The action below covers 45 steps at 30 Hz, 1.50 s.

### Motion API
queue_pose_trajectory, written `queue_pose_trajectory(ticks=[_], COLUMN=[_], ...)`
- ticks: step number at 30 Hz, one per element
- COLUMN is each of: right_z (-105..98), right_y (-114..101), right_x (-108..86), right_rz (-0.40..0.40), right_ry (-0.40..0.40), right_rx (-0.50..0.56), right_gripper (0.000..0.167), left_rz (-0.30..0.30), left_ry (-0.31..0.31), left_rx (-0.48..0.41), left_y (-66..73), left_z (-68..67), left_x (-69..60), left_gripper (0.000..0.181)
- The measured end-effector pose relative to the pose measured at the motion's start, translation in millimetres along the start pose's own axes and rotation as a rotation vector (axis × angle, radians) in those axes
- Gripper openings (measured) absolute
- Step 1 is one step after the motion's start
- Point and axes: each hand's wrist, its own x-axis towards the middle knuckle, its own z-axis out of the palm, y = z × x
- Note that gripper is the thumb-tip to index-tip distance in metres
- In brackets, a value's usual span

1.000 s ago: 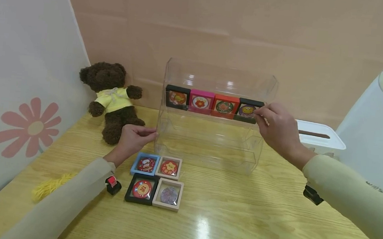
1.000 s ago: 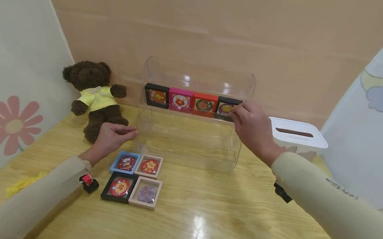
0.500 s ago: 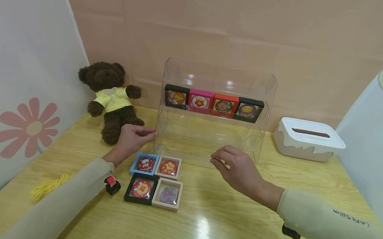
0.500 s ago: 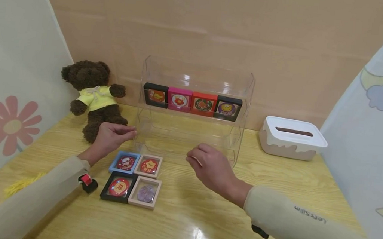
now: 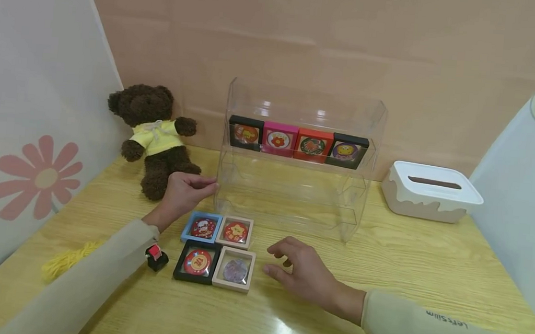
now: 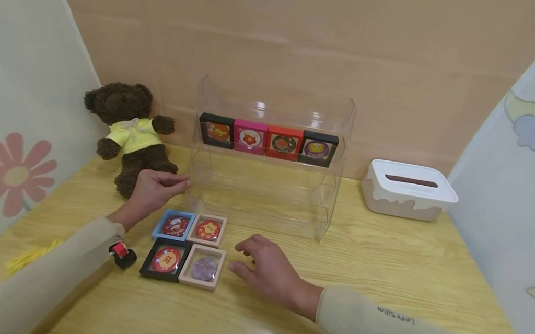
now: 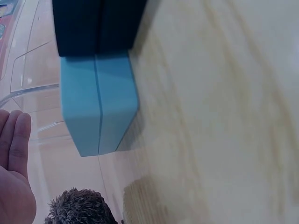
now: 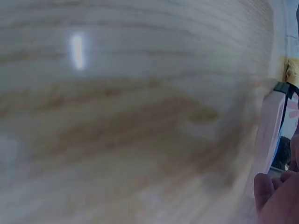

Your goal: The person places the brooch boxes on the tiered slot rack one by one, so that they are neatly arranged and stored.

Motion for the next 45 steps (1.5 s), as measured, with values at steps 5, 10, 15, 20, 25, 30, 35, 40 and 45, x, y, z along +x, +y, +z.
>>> queue_pose_trajectory(ticks=[5,10,15,20,25,30,35,40,45], right_z=[17,27,32,33,34,34,33,31,28], right_y=[-1,-4,-5,-4,-3,-3,-2,-2,-3], right_x=[-0.9,2.4,6.3,7.1,6.7,7.0,7.3,6.2,3.7], right_rz=[0.080,0.153,0.151,0.161,0.179,0.171,0.153,0.134,0.138], right_ry=[-0.049,-0.072,-0.058,-0.068,-0.084,-0.086,-0.085,-0.090,-0.103], right_rx=[0.105,0.159,0.113,0.060,0.048,0.043,0.050,0.060,0.078], right_gripper=[0.048,0.058,0.060,0.065,0.070,0.069,0.066,0.065,0.065], left_rz=[-0.006,-0.007,-0.014,-0.016,-0.017,-0.018,-0.019,-0.021,-0.020], left_ry=[0.000,-0.003,0.000,0.001,0.002,0.006,0.010,0.008,0.008], left_rx=[0.007,0.021,0.021,0.019,0.020,0.012,0.009,0.003,0.003], left_y=[0.4,2.9,3.2,3.0,2.3,3.4,3.1,2.1,0.4], left_z=[0.3,0.7,1.1,2.0,2.5,2.4,2.0,1.9,1.3], left_x=[0.8,0.7,0.5,1.1,1.7,1.5,1.3,0.9,0.0], left_gripper=[0.014,0.015,0.015,0.014,0.014,0.013,0.013,0.013,0.013])
